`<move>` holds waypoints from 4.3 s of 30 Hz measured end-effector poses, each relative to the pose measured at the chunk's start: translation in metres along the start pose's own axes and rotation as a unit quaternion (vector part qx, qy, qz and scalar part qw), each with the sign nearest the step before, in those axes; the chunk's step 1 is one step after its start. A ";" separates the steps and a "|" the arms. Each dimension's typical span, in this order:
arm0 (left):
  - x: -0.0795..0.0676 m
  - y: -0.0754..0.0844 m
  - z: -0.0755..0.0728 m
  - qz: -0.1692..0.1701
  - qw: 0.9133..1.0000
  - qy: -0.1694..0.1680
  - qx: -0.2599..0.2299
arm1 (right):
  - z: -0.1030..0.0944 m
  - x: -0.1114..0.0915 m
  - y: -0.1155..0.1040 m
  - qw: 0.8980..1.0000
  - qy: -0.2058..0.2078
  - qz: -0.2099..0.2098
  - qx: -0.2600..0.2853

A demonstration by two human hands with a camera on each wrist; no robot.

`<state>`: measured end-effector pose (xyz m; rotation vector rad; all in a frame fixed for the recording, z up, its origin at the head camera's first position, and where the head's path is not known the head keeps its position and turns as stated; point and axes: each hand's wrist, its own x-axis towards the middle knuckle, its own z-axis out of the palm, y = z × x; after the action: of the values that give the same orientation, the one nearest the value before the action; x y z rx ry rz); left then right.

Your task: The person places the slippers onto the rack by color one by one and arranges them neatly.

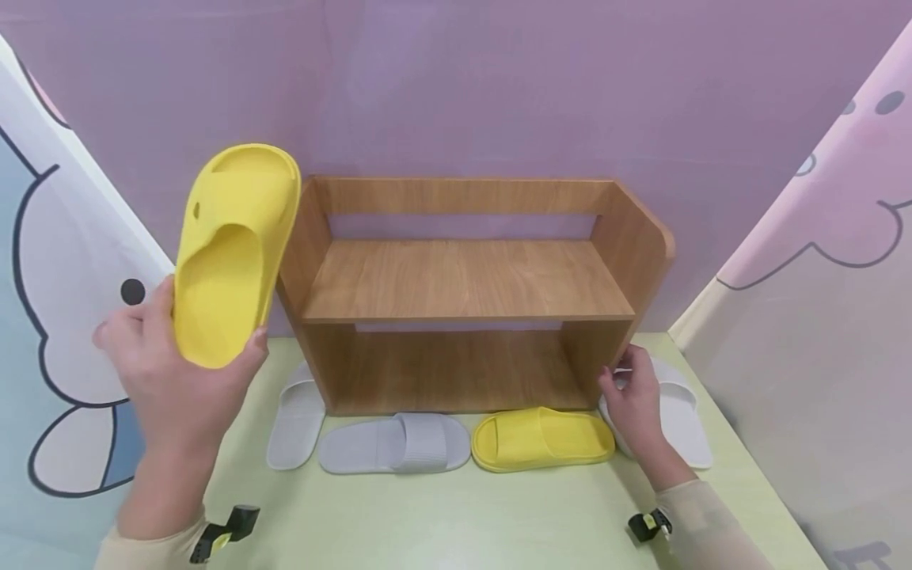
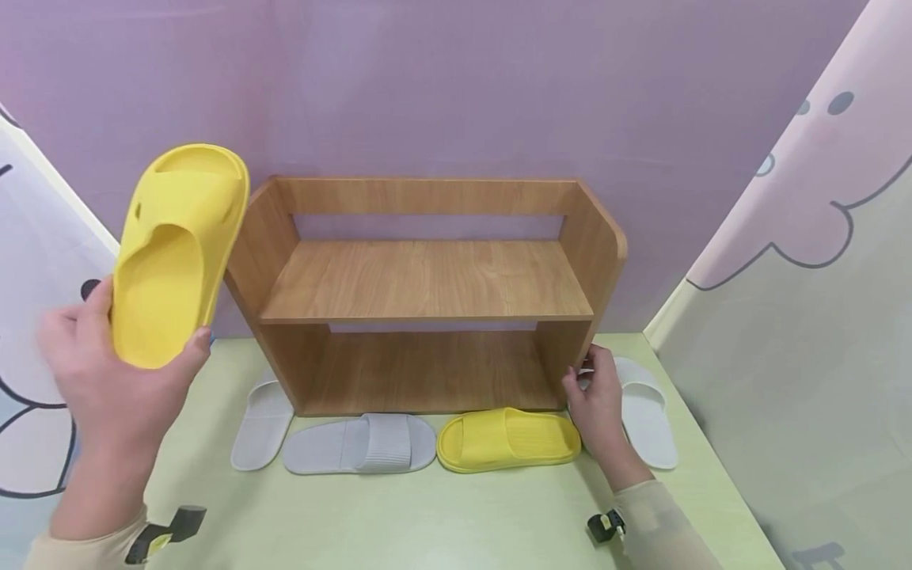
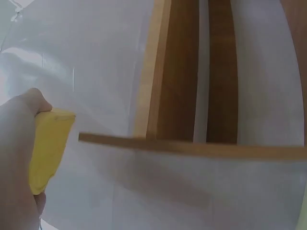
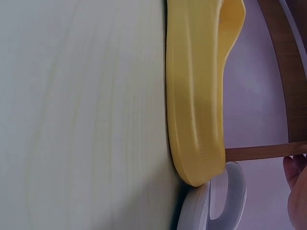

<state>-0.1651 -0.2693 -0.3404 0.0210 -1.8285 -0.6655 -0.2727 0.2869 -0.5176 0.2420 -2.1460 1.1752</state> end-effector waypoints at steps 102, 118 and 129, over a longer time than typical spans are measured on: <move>-0.021 0.063 0.104 -0.136 0.962 -0.214 0.103 | 0.001 -0.002 0.003 1.000 0.013 -0.017 0.016; -0.025 0.066 0.098 -0.143 0.958 -0.224 0.103 | 0.003 -0.002 0.001 1.000 0.013 -0.008 0.017; -0.028 0.065 0.081 -0.129 0.957 -0.239 0.105 | 0.004 -0.002 0.001 0.999 0.016 -0.005 0.030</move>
<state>-0.2060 -0.1709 -0.3526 0.2647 -2.3878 -0.6947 -0.2732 0.2843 -0.5209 0.2582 -2.0813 1.2302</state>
